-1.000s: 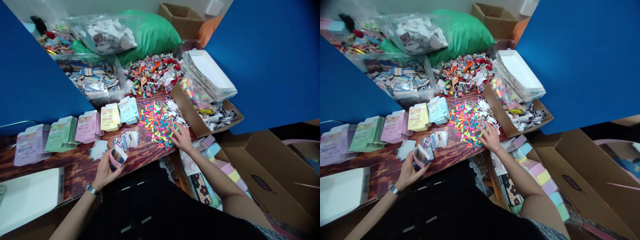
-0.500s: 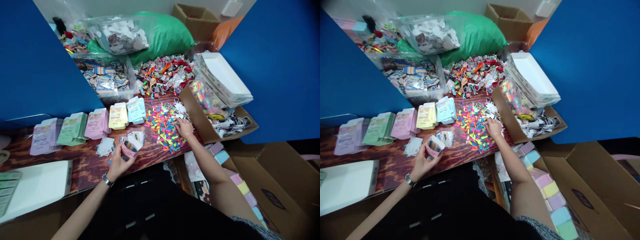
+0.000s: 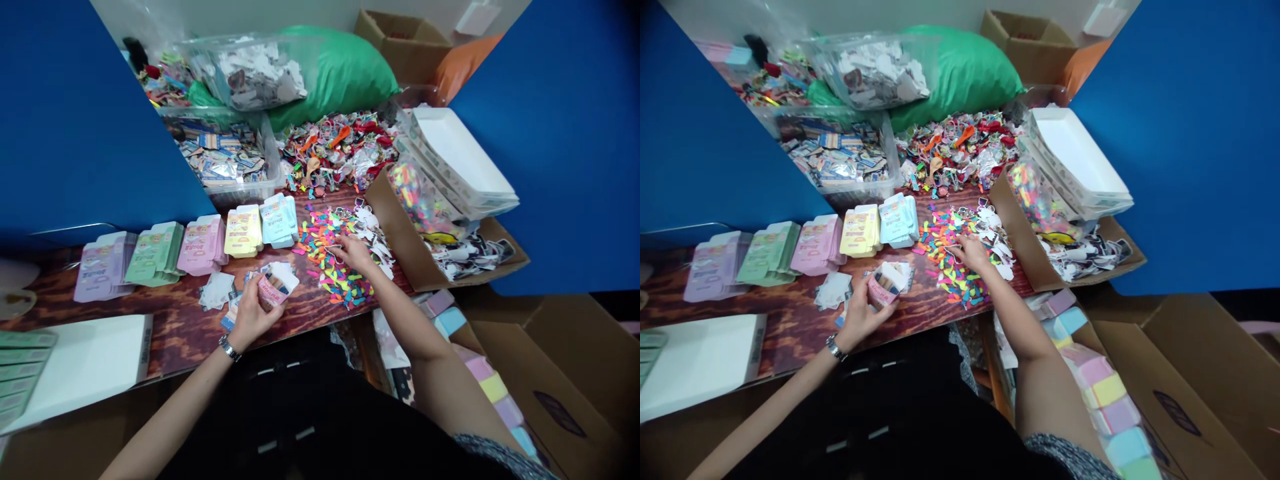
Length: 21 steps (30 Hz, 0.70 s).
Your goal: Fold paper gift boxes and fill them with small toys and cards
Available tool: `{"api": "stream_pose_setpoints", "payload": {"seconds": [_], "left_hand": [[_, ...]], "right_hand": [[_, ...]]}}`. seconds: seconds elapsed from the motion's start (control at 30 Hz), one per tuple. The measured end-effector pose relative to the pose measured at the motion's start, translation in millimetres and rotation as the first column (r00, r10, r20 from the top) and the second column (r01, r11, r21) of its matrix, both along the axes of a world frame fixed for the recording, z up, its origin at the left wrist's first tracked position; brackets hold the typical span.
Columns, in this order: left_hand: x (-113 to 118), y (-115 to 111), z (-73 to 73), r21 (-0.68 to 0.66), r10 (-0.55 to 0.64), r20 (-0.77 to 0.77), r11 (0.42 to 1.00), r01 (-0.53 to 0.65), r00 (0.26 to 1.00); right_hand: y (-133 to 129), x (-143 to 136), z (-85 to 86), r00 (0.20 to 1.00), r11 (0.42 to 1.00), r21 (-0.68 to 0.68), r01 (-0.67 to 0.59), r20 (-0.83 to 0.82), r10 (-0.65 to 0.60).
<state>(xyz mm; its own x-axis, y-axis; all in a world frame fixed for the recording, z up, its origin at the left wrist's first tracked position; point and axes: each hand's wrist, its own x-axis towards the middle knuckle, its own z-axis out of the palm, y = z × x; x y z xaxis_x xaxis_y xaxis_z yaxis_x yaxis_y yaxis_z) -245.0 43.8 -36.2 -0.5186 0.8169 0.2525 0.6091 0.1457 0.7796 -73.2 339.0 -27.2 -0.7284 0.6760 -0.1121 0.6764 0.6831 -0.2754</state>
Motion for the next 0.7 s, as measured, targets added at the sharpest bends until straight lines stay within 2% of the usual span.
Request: {"api": "stream_pose_setpoints", "payload": {"seconds": [0.1,0.23,0.3,0.37,0.43,0.47,0.53,0.6,0.7], "left_hand": [[2.2,5.1,1.0,0.017,0.002,-0.037,1.000,-0.001,0.999],[3.1,13.6,1.2,0.046,-0.014,-0.054,0.999,0.017,0.998],[2.4,18.3,0.5,0.057,-0.017,-0.058,0.998,0.020,0.998],[1.3,23.0,-1.0,0.073,-0.014,-0.072,0.997,0.020,0.997],[0.3,27.4,-2.7,0.085,-0.010,-0.088,0.996,0.017,0.996],[0.2,29.3,-3.2,0.086,-0.009,-0.096,0.996,0.017,0.995],[1.1,32.4,-3.1,0.087,-0.009,-0.107,0.996,0.018,0.994],[3.3,33.9,-1.5,0.097,-0.006,-0.111,0.995,0.017,0.994],[6.9,33.2,2.1,0.154,-0.005,-0.121,0.988,0.024,0.993]], "right_hand": [[1.1,-5.0,-4.5,0.996,1.000,-0.019,-0.018,0.082,0.019],[1.4,-0.7,2.8,0.997,0.999,-0.027,-0.026,0.077,0.028],[0.1,4.0,10.5,0.999,0.996,-0.087,0.003,-0.038,-0.006],[-2.1,8.6,19.1,0.977,0.975,-0.221,0.024,-0.199,-0.070],[-5.0,11.0,26.6,0.937,0.939,-0.343,-0.002,-0.328,-0.118],[-6.5,10.8,29.2,0.926,0.933,-0.359,-0.014,-0.356,-0.123],[-10.1,6.9,30.7,0.950,0.955,-0.297,0.004,-0.297,-0.097],[-13.7,-0.5,26.5,0.994,0.984,-0.174,0.042,-0.093,-0.059],[-18.0,-11.4,15.3,0.992,0.996,-0.076,0.053,0.119,-0.044]]}}
